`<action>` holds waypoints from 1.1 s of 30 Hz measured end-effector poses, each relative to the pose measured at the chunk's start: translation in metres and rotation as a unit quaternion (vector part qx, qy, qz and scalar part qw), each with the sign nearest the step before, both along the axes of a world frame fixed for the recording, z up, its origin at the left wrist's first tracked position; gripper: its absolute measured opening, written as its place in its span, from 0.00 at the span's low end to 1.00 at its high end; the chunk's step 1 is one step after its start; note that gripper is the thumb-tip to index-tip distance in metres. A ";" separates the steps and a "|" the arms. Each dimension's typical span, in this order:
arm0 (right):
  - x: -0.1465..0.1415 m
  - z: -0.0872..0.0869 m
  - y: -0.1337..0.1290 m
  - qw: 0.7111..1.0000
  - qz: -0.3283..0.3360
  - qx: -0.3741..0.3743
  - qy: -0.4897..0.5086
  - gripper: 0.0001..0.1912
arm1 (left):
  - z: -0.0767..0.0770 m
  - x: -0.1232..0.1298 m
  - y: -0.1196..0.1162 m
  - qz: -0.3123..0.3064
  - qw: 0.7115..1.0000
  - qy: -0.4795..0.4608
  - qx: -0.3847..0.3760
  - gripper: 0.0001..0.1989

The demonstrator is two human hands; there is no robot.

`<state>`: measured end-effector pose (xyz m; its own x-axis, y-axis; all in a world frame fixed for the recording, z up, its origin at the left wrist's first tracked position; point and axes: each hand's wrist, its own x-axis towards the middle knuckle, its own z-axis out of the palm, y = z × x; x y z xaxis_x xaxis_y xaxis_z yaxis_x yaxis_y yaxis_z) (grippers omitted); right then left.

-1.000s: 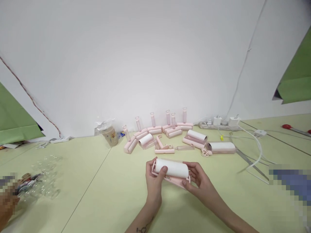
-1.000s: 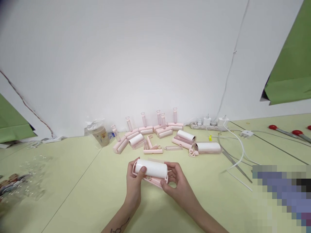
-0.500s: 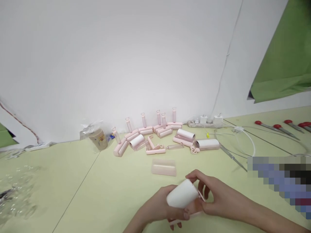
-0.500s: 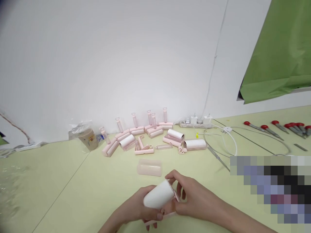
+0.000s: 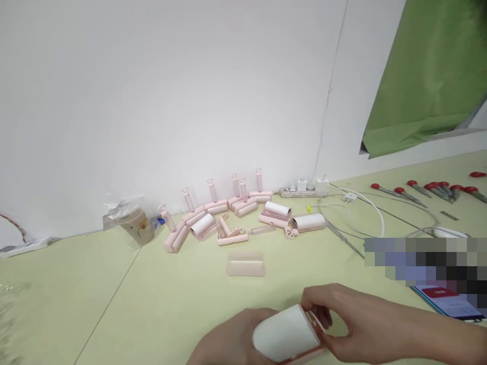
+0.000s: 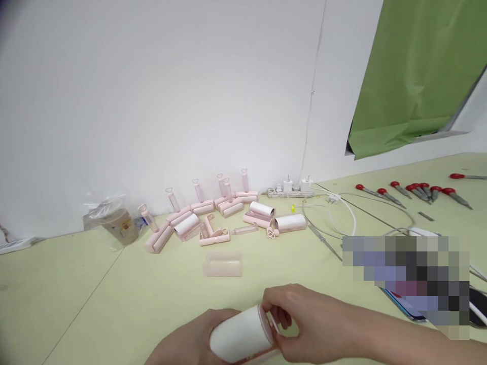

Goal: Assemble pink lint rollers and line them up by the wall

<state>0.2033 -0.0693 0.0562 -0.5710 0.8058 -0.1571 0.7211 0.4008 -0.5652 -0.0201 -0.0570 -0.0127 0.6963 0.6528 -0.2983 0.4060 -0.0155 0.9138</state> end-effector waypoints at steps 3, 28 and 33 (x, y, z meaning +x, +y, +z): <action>0.004 0.010 0.002 0.998 0.015 -0.059 -0.025 0.13 | 0.012 -0.006 -0.003 0.005 0.999 -0.014 -0.035 0.22; -0.048 -0.071 0.035 0.850 -0.109 -0.139 0.497 0.25 | 0.000 0.011 0.009 0.217 0.943 -0.231 -0.096 0.30; -0.039 -0.072 0.039 0.873 -0.111 -0.104 0.463 0.18 | 0.001 -0.004 0.014 0.182 0.966 -0.147 0.107 0.32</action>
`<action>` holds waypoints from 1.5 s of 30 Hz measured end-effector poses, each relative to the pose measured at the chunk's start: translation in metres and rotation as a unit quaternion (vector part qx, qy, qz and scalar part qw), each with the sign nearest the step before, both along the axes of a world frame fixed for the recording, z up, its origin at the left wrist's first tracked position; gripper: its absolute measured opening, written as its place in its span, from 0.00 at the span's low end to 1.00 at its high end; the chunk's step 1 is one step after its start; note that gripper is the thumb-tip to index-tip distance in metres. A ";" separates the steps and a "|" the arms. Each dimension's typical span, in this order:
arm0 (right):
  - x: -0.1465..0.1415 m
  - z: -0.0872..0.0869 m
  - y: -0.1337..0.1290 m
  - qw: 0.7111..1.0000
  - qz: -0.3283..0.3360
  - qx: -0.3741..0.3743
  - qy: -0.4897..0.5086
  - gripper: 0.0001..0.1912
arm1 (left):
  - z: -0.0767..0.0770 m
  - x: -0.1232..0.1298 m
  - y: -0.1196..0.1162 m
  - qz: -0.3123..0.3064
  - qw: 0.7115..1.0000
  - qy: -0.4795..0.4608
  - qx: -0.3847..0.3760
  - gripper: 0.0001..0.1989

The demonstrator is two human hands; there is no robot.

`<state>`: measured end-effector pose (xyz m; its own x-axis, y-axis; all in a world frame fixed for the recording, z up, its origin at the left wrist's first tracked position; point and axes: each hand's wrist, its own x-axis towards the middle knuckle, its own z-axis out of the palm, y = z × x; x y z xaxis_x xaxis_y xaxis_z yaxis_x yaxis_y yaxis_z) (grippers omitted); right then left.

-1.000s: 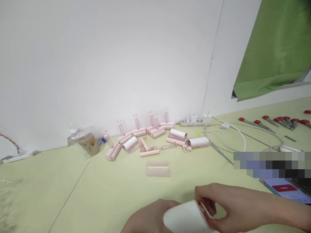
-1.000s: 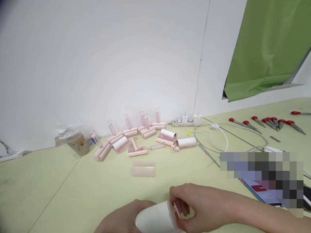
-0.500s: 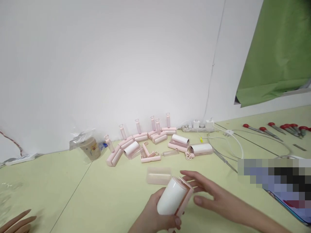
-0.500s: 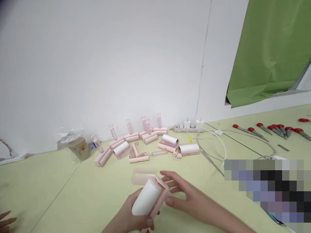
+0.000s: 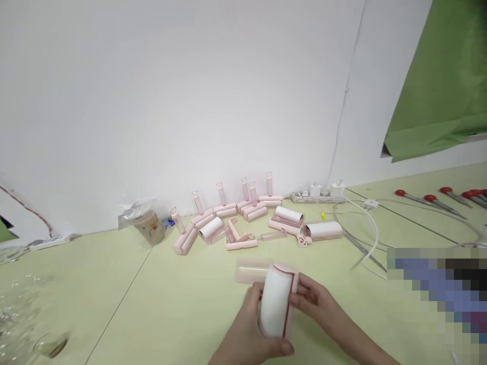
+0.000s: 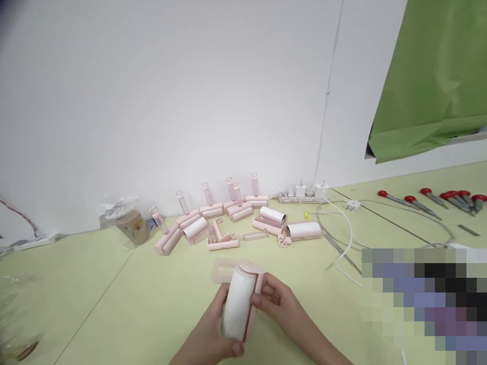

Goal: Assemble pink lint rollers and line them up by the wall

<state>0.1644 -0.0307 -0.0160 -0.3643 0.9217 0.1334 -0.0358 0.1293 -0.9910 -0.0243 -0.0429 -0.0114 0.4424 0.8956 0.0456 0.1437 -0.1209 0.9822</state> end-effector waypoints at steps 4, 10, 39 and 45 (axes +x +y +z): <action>0.012 0.020 0.024 0.987 -0.089 0.089 -0.103 0.22 | -0.009 -0.026 0.032 0.111 0.980 0.089 0.139 0.35; -0.011 0.045 0.067 0.953 -0.040 0.200 -0.224 0.15 | -0.039 -0.033 0.055 0.129 0.990 0.029 0.045 0.33; 0.005 0.094 0.079 0.752 0.141 0.282 -0.579 0.07 | -0.035 -0.026 0.046 0.072 0.992 0.073 0.076 0.25; -0.023 0.104 0.063 0.673 0.187 0.311 -0.645 0.08 | -0.037 -0.026 0.045 0.068 0.993 0.074 0.065 0.26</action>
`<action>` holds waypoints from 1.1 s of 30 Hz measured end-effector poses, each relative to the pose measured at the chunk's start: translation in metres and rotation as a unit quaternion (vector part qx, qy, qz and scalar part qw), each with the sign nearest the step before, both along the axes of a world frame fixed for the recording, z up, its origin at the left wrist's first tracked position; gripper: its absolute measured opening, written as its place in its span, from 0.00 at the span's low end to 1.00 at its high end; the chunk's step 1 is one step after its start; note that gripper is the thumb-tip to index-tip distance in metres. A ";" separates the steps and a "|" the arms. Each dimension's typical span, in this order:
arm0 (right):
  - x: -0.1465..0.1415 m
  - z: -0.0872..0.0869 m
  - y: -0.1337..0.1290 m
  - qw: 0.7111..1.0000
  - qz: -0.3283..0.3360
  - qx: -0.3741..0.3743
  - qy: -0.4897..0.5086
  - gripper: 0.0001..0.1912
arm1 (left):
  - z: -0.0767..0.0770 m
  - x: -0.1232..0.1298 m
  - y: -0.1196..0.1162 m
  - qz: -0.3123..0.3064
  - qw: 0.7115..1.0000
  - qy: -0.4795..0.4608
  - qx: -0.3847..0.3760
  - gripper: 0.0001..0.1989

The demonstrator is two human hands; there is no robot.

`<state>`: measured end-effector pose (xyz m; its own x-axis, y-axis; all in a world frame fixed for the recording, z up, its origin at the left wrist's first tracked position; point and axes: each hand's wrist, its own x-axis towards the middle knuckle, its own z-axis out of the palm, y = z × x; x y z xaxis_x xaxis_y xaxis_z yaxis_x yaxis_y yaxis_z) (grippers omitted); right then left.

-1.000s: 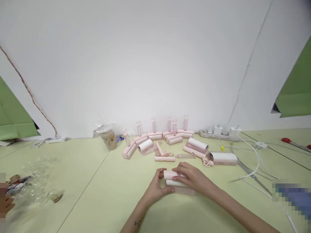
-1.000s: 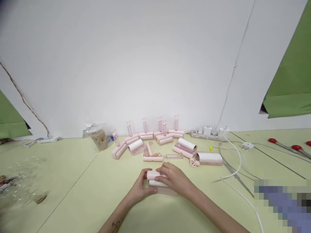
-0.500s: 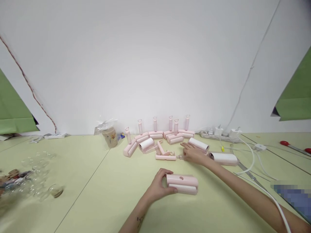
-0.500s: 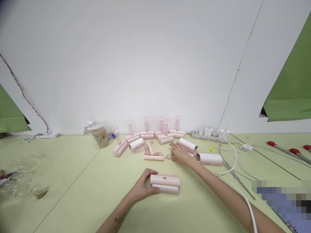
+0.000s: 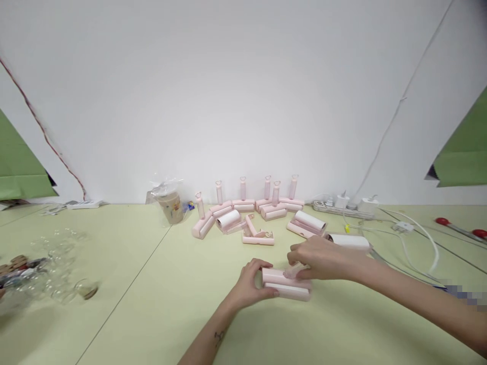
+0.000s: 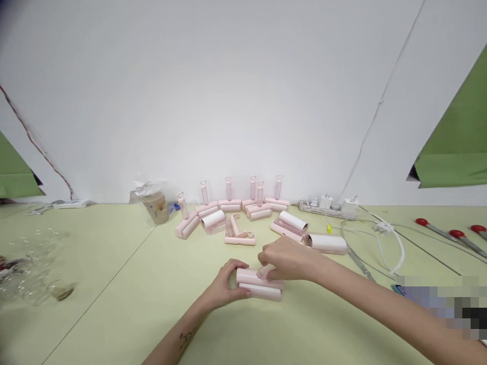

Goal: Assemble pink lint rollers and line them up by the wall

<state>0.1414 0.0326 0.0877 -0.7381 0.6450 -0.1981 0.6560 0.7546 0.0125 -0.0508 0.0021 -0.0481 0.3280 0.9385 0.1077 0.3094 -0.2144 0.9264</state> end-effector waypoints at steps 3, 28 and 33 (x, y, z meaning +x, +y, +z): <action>-0.015 0.001 0.005 0.999 0.028 0.001 -0.037 0.06 | -0.002 0.000 0.000 -0.001 1.000 -0.005 -0.020 0.30; -0.007 0.017 0.033 0.984 -0.096 -0.102 0.107 0.21 | 0.003 0.003 -0.014 -0.027 0.998 0.012 -0.048 0.22; 0.055 -0.012 0.060 0.982 -0.154 -0.001 0.111 0.13 | 0.011 0.000 -0.012 0.002 1.000 -0.015 -0.005 0.44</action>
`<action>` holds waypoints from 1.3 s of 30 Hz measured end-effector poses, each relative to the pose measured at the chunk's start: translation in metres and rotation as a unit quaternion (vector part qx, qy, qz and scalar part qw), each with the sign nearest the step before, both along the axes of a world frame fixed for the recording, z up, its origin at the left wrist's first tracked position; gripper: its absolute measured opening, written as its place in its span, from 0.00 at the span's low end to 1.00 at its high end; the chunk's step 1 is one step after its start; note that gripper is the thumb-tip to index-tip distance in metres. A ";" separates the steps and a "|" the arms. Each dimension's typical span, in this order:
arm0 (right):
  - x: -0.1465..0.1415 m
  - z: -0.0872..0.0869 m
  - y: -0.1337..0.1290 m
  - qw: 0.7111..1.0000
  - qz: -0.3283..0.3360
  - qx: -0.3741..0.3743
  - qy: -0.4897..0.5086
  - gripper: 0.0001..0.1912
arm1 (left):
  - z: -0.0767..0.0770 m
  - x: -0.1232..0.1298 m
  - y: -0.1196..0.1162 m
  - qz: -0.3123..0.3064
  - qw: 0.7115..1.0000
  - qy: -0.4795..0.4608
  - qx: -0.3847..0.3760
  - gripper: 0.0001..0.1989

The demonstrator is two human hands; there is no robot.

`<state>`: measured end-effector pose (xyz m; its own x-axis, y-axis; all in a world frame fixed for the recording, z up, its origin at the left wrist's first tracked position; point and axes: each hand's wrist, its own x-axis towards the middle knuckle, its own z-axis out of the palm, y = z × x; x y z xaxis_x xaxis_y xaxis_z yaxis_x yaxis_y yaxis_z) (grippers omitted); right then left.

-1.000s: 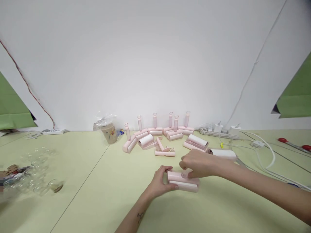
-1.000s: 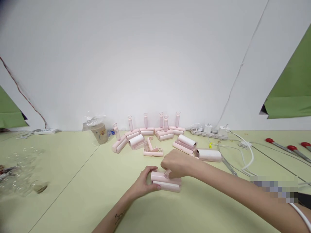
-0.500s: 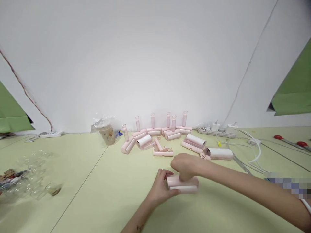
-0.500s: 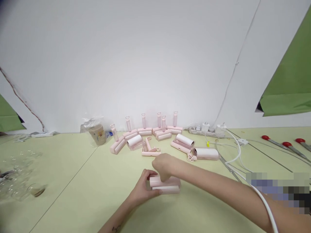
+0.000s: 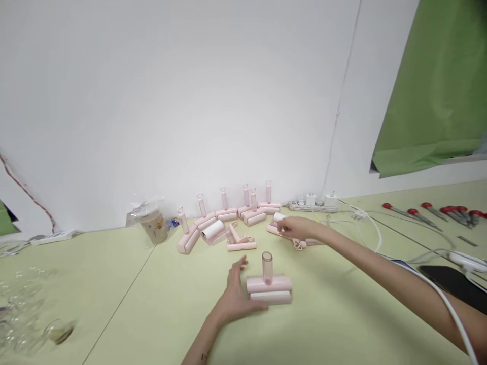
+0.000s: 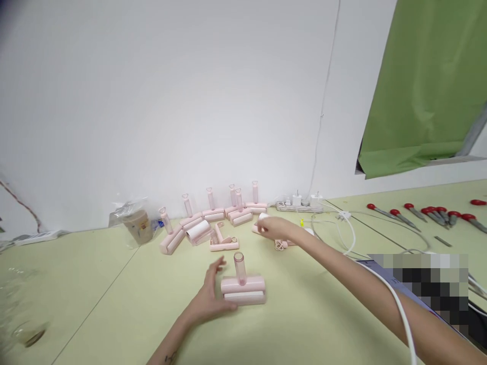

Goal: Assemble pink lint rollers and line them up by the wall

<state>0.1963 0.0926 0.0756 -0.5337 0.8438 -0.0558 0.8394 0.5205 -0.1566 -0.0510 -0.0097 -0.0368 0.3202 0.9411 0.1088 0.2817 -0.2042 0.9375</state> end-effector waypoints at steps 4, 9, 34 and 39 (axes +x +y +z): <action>0.028 -0.042 0.002 0.997 -0.034 0.058 -0.043 0.10 | 0.030 0.018 0.011 0.029 0.983 -0.119 0.138 0.45; 0.036 -0.069 0.004 0.990 -0.078 0.118 -0.010 0.12 | 0.056 0.060 0.022 -0.045 0.979 -0.179 0.081 0.39; -0.053 -0.030 -0.077 0.871 0.036 -0.032 0.489 0.09 | 0.014 0.084 0.038 -0.054 0.953 -0.295 -0.050 0.31; -0.049 -0.029 -0.076 0.874 0.070 -0.046 0.479 0.09 | 0.017 0.085 0.034 -0.043 0.950 -0.306 -0.050 0.33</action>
